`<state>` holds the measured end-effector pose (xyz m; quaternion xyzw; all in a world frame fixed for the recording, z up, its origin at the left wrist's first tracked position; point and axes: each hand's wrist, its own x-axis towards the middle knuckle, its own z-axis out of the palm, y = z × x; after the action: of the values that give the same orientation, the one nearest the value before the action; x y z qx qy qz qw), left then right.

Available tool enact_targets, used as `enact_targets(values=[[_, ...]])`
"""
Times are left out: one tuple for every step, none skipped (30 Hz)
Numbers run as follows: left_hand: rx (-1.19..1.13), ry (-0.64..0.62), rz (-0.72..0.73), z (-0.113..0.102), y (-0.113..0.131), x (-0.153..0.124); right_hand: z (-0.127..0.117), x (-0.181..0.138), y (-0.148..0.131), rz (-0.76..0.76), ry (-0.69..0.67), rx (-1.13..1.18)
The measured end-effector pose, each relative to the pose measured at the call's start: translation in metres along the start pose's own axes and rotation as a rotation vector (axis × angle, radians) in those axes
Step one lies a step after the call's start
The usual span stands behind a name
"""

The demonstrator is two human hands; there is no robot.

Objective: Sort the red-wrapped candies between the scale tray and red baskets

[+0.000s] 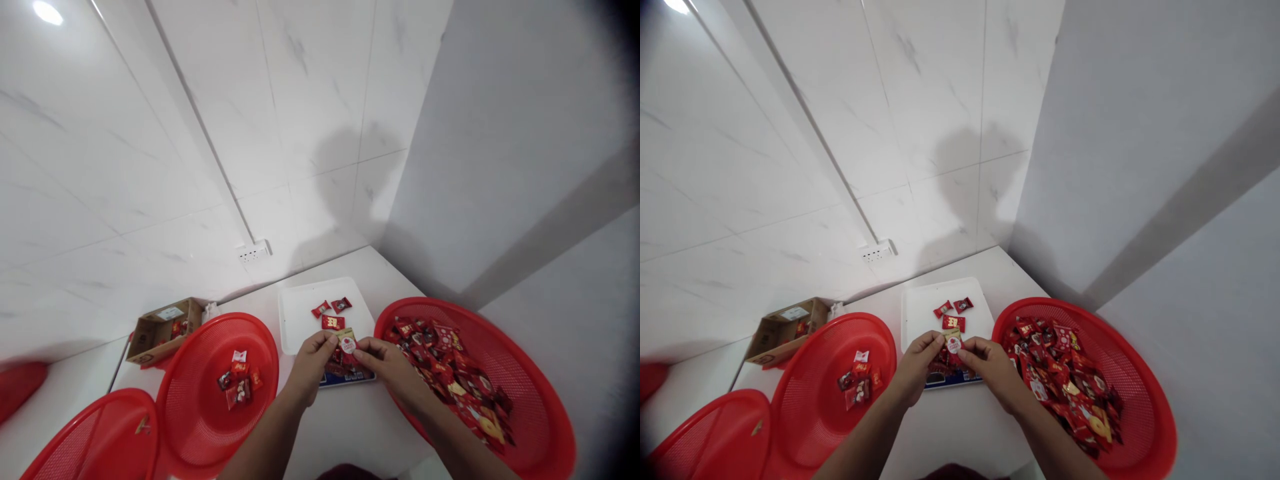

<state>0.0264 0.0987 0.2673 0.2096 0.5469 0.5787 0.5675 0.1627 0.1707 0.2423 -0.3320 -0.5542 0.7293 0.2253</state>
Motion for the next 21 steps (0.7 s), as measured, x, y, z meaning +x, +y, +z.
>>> enact_targets(values=[[-0.005, -0.001, -0.003, -0.0001, -0.0004, -0.0001, 0.0, -0.0001, -0.0003, -0.002, -0.002, 0.0], [-0.008, -0.001, -0.003, -0.0002, -0.0006, -0.0002, 0.0001, -0.0002, -0.0007, -0.003, -0.002, 0.0], [-0.009, 0.002, -0.002, -0.0004, -0.0007, -0.0002, 0.0004, -0.0004, -0.0012, -0.004, -0.001, -0.001], [-0.008, 0.003, -0.002, -0.0006, -0.0006, -0.0002, 0.0007, -0.0006, -0.0017, -0.005, 0.0, -0.003], [-0.004, 0.004, -0.003, -0.0008, -0.0005, -0.0003, 0.001, -0.0008, -0.0021, -0.005, 0.002, -0.006], [0.001, 0.005, -0.004, -0.001, -0.0002, -0.0004, 0.0012, -0.001, -0.0025, -0.004, 0.002, -0.01], [0.003, 0.003, -0.006, -0.0011, 0.0, -0.0005, 0.0014, -0.0011, -0.0029, -0.003, 0.004, -0.013], [0.001, 0.0, -0.007, -0.0012, 0.0003, -0.0007, 0.0016, -0.0011, -0.0032, -0.001, 0.005, -0.015], [-0.001, -0.002, -0.005, -0.0013, 0.0004, -0.0008, 0.0018, -0.0011, -0.0034, 0.001, 0.005, -0.014], [-0.006, -0.002, -0.002, -0.0014, 0.0005, -0.0009, 0.0019, -0.001, -0.0035, 0.002, 0.006, -0.011], [-0.01, 0.0, 0.002, -0.0014, 0.0004, -0.0009, 0.002, -0.0008, -0.0036, 0.003, 0.006, -0.008], [-0.014, 0.003, 0.004, -0.0015, 0.0003, -0.001, 0.002, -0.0007, -0.0036, 0.004, 0.006, -0.006], [-0.017, 0.005, 0.004, -0.0015, 0.0002, -0.001, 0.002, -0.0004, -0.0034, 0.005, 0.006, -0.006], [-0.019, 0.007, 0.003, -0.0016, 0.0, -0.0009, 0.0019, -0.0002, -0.0031, 0.006, 0.004, -0.008], [-0.022, 0.008, 0.001, -0.0017, 0.0, -0.0008, 0.0018, 0.0001, -0.0027, 0.007, 0.003, -0.012], [-0.027, 0.006, 0.0, -0.0017, 0.0, -0.0008, 0.0016, 0.0004, -0.0021, 0.008, 0.003, -0.014], [-0.03, 0.006, -0.001, -0.0017, 0.0002, -0.0007, 0.0013, 0.0007, -0.0016, 0.008, 0.003, -0.014], [-0.033, 0.005, 0.0, -0.0018, 0.0005, -0.0007, 0.0011, 0.0009, -0.0011, 0.009, 0.004, -0.014], [-0.035, 0.005, 0.001, -0.0018, 0.0008, -0.0007, 0.0009, 0.0009, -0.0009, 0.01, 0.006, -0.014], [-0.033, 0.004, 0.003, -0.0018, 0.001, -0.0007, 0.0008, 0.0008, -0.001, 0.012, 0.009, -0.016], [-0.028, 0.004, 0.005, -0.0019, 0.0012, -0.0007, 0.0009, 0.0006, -0.0013, 0.013, 0.014, -0.021]])
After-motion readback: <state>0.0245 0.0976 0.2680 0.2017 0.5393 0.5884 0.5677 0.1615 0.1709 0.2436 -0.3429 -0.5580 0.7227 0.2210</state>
